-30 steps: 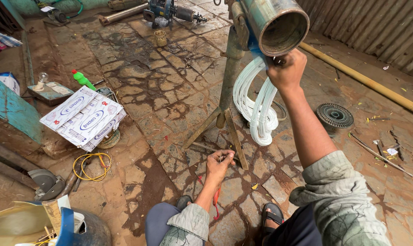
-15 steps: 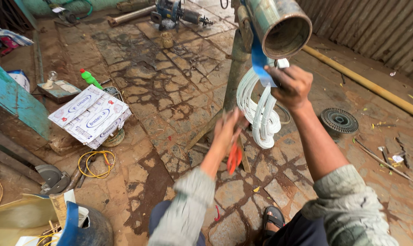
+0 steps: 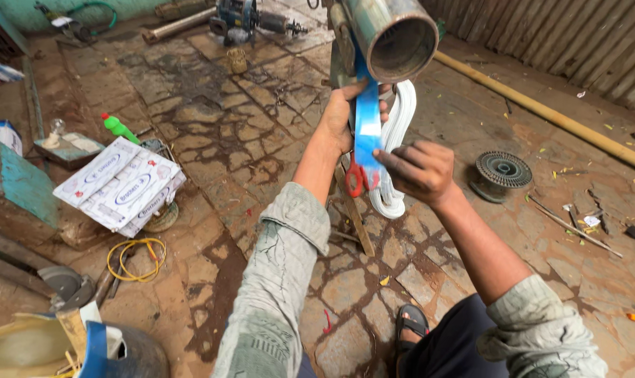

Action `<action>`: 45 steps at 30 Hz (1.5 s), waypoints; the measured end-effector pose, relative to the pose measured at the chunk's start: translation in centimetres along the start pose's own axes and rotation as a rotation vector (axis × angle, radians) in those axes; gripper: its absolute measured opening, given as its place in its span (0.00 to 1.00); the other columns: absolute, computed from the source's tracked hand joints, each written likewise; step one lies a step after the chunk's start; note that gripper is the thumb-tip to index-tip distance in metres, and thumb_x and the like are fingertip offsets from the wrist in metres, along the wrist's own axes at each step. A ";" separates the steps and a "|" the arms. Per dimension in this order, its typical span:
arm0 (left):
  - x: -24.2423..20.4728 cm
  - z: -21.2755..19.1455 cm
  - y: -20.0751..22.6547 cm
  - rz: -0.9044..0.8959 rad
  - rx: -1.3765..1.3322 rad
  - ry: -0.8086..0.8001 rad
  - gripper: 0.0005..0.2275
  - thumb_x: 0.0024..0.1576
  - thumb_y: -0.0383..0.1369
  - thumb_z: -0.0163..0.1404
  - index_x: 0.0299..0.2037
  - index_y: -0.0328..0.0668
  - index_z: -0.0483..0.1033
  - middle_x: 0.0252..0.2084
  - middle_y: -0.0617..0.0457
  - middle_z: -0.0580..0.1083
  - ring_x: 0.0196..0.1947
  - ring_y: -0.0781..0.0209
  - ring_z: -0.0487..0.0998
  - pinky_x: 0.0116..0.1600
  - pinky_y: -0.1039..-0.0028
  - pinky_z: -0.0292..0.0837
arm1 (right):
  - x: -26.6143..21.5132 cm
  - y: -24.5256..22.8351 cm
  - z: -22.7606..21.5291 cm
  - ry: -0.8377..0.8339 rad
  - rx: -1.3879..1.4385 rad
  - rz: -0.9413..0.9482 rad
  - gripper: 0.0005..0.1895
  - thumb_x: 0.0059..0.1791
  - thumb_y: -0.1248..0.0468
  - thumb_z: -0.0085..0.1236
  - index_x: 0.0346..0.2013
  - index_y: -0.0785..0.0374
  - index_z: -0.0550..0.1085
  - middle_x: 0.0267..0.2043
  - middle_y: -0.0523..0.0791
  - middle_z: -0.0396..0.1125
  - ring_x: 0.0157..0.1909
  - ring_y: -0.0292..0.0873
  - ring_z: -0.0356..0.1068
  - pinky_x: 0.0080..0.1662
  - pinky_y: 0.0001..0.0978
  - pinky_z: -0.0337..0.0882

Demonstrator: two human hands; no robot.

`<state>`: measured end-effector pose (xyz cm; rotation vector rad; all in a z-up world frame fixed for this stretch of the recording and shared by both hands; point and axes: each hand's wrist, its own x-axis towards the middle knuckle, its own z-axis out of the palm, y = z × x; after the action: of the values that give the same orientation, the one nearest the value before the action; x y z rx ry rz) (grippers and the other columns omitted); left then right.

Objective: The person cuts pieces of blue and silver tape with scissors and adheres them to a metal pipe and a supporting stand.

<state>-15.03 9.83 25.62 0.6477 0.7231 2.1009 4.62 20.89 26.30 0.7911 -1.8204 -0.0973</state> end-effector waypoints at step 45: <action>-25.2 -3.9 -29.6 -0.141 0.345 0.659 0.06 0.55 0.27 0.59 0.40 0.33 0.80 0.29 0.47 0.79 0.22 0.62 0.76 0.25 0.73 0.71 | -25.0 -20.9 2.3 0.293 1.007 1.816 0.11 0.47 0.76 0.67 0.41 0.71 0.73 0.39 0.45 0.71 0.41 0.36 0.72 0.45 0.29 0.74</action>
<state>11.55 3.43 -2.26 0.0498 1.4705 2.0722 17.00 17.98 -3.83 -0.4820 -1.5847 2.0318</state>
